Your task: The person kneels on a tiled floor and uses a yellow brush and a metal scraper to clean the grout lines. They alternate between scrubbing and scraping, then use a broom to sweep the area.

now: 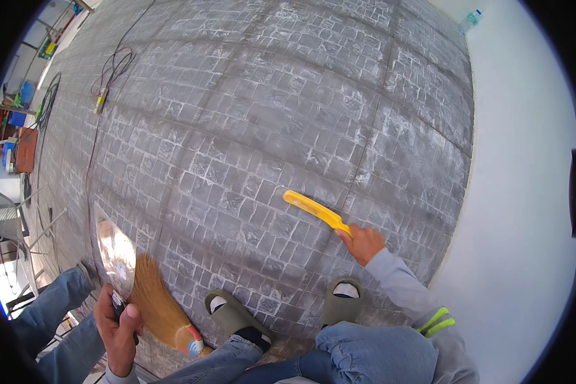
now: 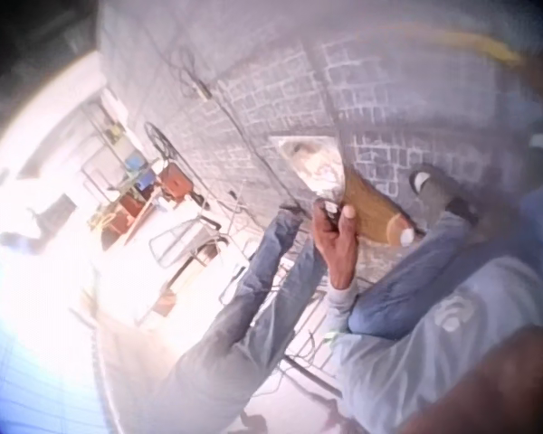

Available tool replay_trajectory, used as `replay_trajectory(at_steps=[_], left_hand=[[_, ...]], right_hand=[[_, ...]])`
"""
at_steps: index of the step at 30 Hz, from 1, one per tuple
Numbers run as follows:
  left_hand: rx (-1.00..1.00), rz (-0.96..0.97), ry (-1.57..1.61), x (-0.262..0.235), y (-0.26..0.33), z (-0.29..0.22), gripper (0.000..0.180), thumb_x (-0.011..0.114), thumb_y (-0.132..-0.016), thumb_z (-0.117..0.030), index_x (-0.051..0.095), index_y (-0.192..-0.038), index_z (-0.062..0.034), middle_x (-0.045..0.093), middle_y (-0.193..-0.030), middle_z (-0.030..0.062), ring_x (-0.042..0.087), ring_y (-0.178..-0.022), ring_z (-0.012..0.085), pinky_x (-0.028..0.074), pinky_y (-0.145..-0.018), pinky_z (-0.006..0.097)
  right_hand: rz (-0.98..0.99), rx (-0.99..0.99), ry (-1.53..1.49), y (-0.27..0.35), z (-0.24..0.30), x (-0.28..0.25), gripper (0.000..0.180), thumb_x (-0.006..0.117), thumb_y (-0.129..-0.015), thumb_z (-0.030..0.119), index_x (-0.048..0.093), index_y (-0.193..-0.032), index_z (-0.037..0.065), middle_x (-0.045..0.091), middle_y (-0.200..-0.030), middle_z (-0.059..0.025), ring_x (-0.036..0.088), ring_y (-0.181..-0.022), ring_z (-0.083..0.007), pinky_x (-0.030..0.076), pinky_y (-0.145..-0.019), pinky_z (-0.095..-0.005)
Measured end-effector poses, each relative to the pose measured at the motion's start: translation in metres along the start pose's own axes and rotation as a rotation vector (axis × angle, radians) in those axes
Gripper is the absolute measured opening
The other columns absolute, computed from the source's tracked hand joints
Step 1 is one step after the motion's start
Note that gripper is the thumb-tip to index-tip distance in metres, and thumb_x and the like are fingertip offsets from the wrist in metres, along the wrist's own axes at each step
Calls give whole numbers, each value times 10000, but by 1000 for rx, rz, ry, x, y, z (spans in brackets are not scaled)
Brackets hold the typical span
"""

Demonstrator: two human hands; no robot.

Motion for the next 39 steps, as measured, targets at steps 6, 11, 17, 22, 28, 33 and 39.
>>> replay_trajectory(at_steps=[6,11,17,22,28,33,39], left_hand=[[-126,-99,4,-7,6,20,331,628,-893,-303,495,-959,-7,414,-566,-30,374,-426,40,292,-398,199],[-62,3,61,13,5,1,327,623,-896,-279,505,-963,19,455,-589,-19,392,-437,38,299,-406,197],[49,70,-34,13,7,-13,380,642,-879,-307,510,-968,37,471,-608,-18,419,-463,28,309,-413,195],[-107,5,-63,4,6,11,372,637,-884,-297,516,-995,37,459,-589,-17,400,-444,23,298,-409,194],[-95,37,136,17,2,-1,417,648,-885,-323,509,-1037,40,464,-590,-19,401,-446,28,303,-414,191],[63,95,2,24,7,-21,416,643,-883,-327,513,-1024,42,472,-623,-20,388,-465,32,304,-430,196],[-46,-26,-53,2,11,4,393,627,-886,-301,492,-1031,39,458,-637,-21,368,-472,29,279,-427,194]], right_hand=[[40,-7,16,3,-14,2,530,449,-939,543,612,-867,43,614,-592,-169,617,-533,-369,485,-497,-471],[-48,-205,-101,-98,81,22,584,394,-943,576,624,-878,42,635,-653,-168,635,-610,-367,494,-546,-473],[33,-78,-38,-49,29,3,573,414,-940,569,624,-912,37,639,-659,-169,647,-621,-359,505,-564,-462],[32,35,44,40,-47,-10,498,488,-930,523,618,-889,44,607,-580,-173,615,-519,-364,488,-506,-480],[0,-147,-21,-68,48,23,599,375,-945,585,618,-890,40,647,-689,-167,649,-636,-354,513,-573,-462],[-76,-258,-120,-114,82,19,582,396,-947,568,623,-887,35,632,-646,-166,631,-601,-369,488,-536,-475],[98,70,67,19,-28,-5,561,422,-942,559,627,-909,38,631,-616,-165,636,-565,-358,496,-519,-472]])
Point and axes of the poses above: each hand's wrist, its own y-axis away from the middle knuckle, its own x-axis out of the palm, z = x × y, the point moved 1 cm from there along -y, towards the middle knuckle
